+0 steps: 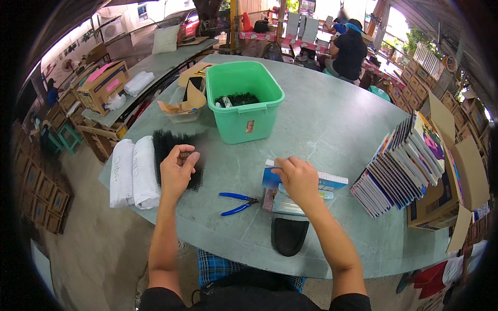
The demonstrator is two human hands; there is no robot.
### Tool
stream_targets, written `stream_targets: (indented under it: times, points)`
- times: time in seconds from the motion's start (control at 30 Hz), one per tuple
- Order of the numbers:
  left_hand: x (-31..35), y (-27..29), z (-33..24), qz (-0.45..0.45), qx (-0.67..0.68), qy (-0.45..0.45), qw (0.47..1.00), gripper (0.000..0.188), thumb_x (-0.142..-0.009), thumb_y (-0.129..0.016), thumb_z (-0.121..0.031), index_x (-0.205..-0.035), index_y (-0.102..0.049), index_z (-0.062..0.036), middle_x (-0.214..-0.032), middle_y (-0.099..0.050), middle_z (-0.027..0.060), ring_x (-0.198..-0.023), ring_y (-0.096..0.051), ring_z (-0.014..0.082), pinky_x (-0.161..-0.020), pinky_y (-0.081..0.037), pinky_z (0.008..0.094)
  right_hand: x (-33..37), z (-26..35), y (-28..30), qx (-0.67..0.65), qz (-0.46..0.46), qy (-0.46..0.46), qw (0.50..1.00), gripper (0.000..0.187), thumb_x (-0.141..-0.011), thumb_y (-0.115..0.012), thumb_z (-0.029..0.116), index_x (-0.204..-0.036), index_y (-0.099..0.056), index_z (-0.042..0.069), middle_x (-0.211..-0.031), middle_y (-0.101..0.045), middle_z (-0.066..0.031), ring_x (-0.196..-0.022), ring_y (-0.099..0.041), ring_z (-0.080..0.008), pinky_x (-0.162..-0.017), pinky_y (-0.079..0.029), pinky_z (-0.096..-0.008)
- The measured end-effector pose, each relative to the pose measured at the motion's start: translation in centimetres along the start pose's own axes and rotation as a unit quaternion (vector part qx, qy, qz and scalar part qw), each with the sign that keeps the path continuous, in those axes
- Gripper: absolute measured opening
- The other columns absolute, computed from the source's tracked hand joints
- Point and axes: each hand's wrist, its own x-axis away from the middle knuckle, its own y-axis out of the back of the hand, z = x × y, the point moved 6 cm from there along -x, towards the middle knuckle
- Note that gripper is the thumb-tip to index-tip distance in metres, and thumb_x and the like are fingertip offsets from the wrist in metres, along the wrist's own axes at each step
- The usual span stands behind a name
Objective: The person is assembling notebooks by inserting a spiral wire into the punched holes of the paper and covers, then trimming the excess wire with a pair of pliers.
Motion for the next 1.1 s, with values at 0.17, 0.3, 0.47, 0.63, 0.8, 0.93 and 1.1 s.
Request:
stream_targets:
  times: [0.17, 0.3, 0.47, 0.63, 0.8, 0.93, 1.1]
  points:
    - [-0.5, 1.0, -2.3, -0.046, 0.064, -0.134, 0.988, 0.014, -0.091, -0.054, -0.014, -0.095, -0.059, -0.0014, -0.08, -0.056, 0.0009, -0.072, -0.053, 0.0073, -0.066, -0.044, 0.0208, 1.9, 0.9, 0.1, -0.025, -0.099, 0.12, 0.987, 0.021, -0.074, -0.063, 0.015, -0.095, -0.066, 0.013, -0.082, -0.064, -0.0019, -0.07, -0.062, -0.0203, -0.058, -0.046, -0.0347]
    - [0.1, -4.3, -0.8, 0.111, 0.139, -0.068, 0.982, 0.026, -0.094, -0.05, -0.019, -0.112, -0.05, -0.0005, -0.077, -0.058, 0.0067, -0.062, -0.056, 0.0113, -0.056, -0.046, 0.0241, -0.8, -0.4, -0.9, -0.035, -0.037, 0.058, 0.997, 0.023, -0.074, -0.061, 0.014, -0.096, -0.067, 0.016, -0.087, -0.065, -0.0022, -0.071, -0.062, -0.02, -0.059, -0.048, -0.0349]
    - [1.7, -5.3, 1.7, 0.181, 0.016, 0.016, 0.983, 0.024, -0.092, -0.053, -0.022, -0.105, -0.057, -0.0018, -0.071, -0.057, 0.002, -0.054, -0.049, 0.0061, -0.049, -0.04, 0.0216, 2.6, 2.2, 0.0, 0.056, -0.146, 0.217, 0.963, 0.026, -0.074, -0.062, 0.014, -0.099, -0.067, 0.017, -0.101, -0.065, -0.0027, -0.089, -0.062, -0.0219, -0.077, -0.048, -0.0342]
    - [2.5, -6.8, 2.1, 0.18, 0.031, -0.003, 0.983, 0.022, -0.092, -0.054, -0.022, -0.098, -0.061, -0.0025, -0.072, -0.058, 0.0011, -0.058, -0.05, 0.0055, -0.052, -0.041, 0.0206, 2.2, 3.1, -0.6, 0.026, -0.013, 0.144, 0.989, 0.018, -0.073, -0.066, 0.017, -0.089, -0.062, 0.012, -0.095, -0.063, -0.0082, -0.091, -0.059, -0.0225, -0.076, -0.044, -0.0327]
    - [3.3, -10.7, -2.0, 0.16, 0.006, -0.204, 0.966, 0.019, -0.088, -0.059, -0.017, -0.099, -0.062, -0.0022, -0.078, -0.062, 0.0049, -0.061, -0.054, 0.0083, -0.055, -0.044, 0.0241, -2.0, 1.0, -2.0, -0.024, 0.023, -0.032, 0.999, 0.028, -0.068, -0.072, 0.029, -0.08, -0.056, 0.009, -0.066, -0.06, -0.0081, -0.063, -0.061, -0.0252, -0.057, -0.044, -0.035]
    - [4.2, -11.4, -2.9, 0.146, -0.053, -0.203, 0.967, 0.015, -0.085, -0.061, -0.013, -0.096, -0.063, -0.0024, -0.08, -0.062, 0.0085, -0.062, -0.058, 0.0173, -0.057, -0.046, 0.0297, -2.2, 1.0, -2.5, 0.007, 0.0, -0.02, 1.0, 0.028, -0.067, -0.073, 0.033, -0.074, -0.057, 0.01, -0.064, -0.061, -0.0064, -0.061, -0.061, -0.0247, -0.056, -0.045, -0.0366]
    - [4.3, -11.8, -3.9, 0.147, -0.138, -0.268, 0.942, 0.014, -0.084, -0.06, -0.014, -0.092, -0.063, -0.0017, -0.079, -0.061, 0.013, -0.064, -0.059, 0.0293, -0.059, -0.047, 0.0355, -2.2, 0.7, -2.1, -0.018, 0.039, -0.035, 0.998, 0.02, -0.07, -0.07, 0.028, -0.073, -0.06, 0.01, -0.064, -0.062, -0.0062, -0.062, -0.062, -0.025, -0.057, -0.046, -0.0375]
